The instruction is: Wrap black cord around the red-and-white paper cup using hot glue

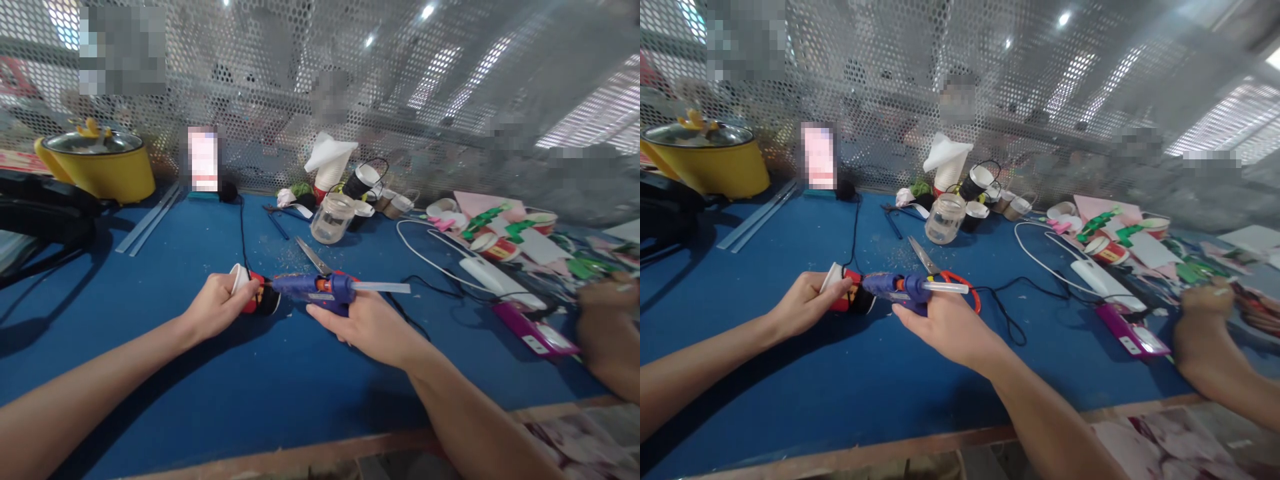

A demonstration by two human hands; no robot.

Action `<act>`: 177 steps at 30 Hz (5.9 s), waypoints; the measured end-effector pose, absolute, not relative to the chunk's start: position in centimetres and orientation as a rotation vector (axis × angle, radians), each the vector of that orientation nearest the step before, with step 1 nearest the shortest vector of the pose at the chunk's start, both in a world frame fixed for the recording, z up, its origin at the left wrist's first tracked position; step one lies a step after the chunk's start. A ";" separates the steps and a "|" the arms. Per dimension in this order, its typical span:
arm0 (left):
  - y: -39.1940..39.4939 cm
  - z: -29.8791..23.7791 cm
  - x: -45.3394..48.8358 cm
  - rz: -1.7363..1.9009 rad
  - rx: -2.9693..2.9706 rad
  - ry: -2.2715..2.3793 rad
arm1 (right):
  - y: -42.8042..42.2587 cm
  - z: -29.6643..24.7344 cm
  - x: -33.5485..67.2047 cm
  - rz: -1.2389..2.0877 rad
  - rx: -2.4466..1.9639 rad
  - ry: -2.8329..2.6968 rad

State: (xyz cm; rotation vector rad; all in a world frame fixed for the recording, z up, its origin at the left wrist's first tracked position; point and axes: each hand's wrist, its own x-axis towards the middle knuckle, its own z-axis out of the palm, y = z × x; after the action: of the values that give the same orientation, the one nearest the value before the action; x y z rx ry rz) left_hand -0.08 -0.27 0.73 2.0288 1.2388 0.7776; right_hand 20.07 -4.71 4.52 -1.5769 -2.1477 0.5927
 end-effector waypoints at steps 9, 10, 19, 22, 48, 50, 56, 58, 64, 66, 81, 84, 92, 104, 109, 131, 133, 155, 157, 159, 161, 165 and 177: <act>-0.2 0.7 0.0 0.782 2.037 1.229 | -4.7 4.4 20.2 0.589 -1.585 -2.165; -0.2 0.8 0.0 0.780 2.022 1.244 | -4.7 4.4 20.2 0.586 -1.589 -2.170; -0.2 0.8 0.1 0.778 1.879 1.313 | -5.0 4.4 20.1 0.559 -1.627 -2.193; -0.1 0.7 0.1 0.778 1.840 1.333 | -5.1 4.4 20.1 0.507 -1.590 -2.220; 0.3 0.6 0.1 0.765 1.716 1.383 | -4.9 4.2 19.7 0.399 -1.484 -2.298; 0.3 0.6 0.1 0.763 1.716 1.385 | -5.0 4.2 19.7 0.378 -1.476 -2.305; 0.3 0.5 0.1 0.779 1.699 1.377 | -5.1 4.0 19.7 0.368 -1.472 -2.299; 0.3 0.5 0.1 0.778 1.694 1.373 | -5.0 4.0 19.7 0.362 -1.469 -2.302; 0.3 0.5 0.1 0.772 1.727 1.377 | -4.9 4.0 20.0 0.374 -1.478 -2.326; 0.3 0.6 0.1 0.771 1.732 1.369 | -4.9 4.0 20.0 0.385 -1.473 -2.345; 0.2 0.5 0.1 0.769 1.790 1.360 | -4.7 4.5 19.8 0.610 -1.531 -2.149; 0.2 0.4 0.1 0.772 1.826 1.357 | -4.5 4.6 19.7 0.647 -1.526 -2.128; -0.1 0.6 0.1 0.785 1.894 1.326 | -4.1 4.6 19.7 0.733 -1.525 -2.083; 0.0 0.1 -0.2 0.782 1.931 1.334 | -1.4 3.9 21.0 1.207 -1.383 -1.566; 0.0 -0.1 -0.2 0.823 1.914 1.287 | 2.4 5.5 23.2 1.079 -1.364 -1.292; -0.5 0.1 0.0 0.839 2.054 1.163 | 4.2 7.3 23.8 0.025 -1.756 -1.679; -0.7 0.2 0.1 0.845 2.139 1.116 | 2.4 6.3 20.9 0.396 -1.566 -1.996; -0.4 0.5 0.5 0.776 1.458 1.188 | 0.3 3.2 16.0 0.964 -1.023 -1.662; -0.5 0.5 0.6 0.783 1.423 1.189 | 0.4 3.0 16.0 0.920 -0.986 -1.661; -0.6 0.6 0.7 0.781 1.427 1.176 | 0.5 2.8 16.0 0.889 -0.971 -1.669; -0.8 0.6 0.7 0.776 1.466 1.157 | 0.6 2.7 15.9 0.884 -0.987 -1.660; -1.2 0.5 0.6 0.800 1.586 1.105 | 0.6 2.4 15.8 0.897 -1.038 -1.623; -1.3 0.5 0.2 1.024 2.100 0.888 | 0.5 2.1 15.6 0.936 -1.133 -1.676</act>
State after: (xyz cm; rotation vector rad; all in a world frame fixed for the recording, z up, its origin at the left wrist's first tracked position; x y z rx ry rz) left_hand 0.22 -1.31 0.53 2.1001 0.8880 1.0241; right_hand 15.63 0.47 2.13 -1.1325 -1.6760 0.9357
